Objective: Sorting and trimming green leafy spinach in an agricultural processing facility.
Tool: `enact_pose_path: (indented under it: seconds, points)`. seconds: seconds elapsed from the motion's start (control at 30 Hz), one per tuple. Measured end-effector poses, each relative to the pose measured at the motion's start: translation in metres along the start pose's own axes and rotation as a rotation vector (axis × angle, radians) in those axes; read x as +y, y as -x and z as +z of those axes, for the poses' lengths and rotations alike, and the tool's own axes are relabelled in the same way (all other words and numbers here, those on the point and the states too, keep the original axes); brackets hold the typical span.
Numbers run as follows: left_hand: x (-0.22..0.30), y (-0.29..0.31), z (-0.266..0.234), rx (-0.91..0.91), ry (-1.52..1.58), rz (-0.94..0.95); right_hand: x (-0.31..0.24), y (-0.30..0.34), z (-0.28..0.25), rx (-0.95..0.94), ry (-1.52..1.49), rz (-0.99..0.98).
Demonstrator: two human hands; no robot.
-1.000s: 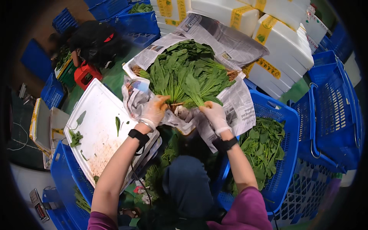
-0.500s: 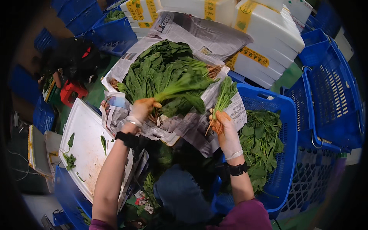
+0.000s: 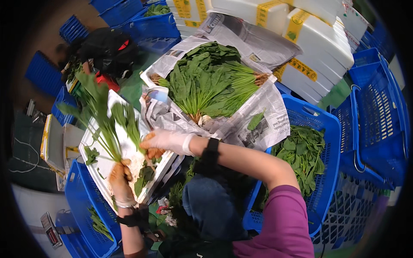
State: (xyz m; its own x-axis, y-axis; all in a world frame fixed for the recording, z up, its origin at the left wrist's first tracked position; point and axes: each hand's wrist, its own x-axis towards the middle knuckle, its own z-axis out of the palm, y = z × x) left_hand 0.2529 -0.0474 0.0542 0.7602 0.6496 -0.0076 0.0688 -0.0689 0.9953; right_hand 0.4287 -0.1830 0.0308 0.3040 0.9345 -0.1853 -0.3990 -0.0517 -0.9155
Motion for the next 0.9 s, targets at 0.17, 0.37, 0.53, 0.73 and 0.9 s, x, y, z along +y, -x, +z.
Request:
enact_pose_path:
  seconds: [0.17, 0.37, 0.53, 0.73, 0.9]
  points:
    - [-0.099, 0.036, -0.082, -0.008, -0.042, -0.451, 0.043, -0.027, -0.037, 0.498, 0.430, -0.267]
    - [-0.115, 0.042, -0.109, 0.079, 0.007, -0.488, 0.060, -0.040, -0.161, 0.966, 0.014, -0.430]
    - [-0.114, 0.037, -0.091, 0.070, 0.005, -0.495, 0.106, -0.048, -0.267, 0.632, -0.292, 0.522]
    - [-0.109, 0.044, -0.100, 0.151, 0.008, -0.502, 0.131, -0.091, -0.205, 0.628, 0.775, 0.261]
    - [-0.107, 0.043, -0.093, 0.156, 0.022, -0.482, 0.120, -0.095, -0.213, 0.762, 0.002, 0.491]
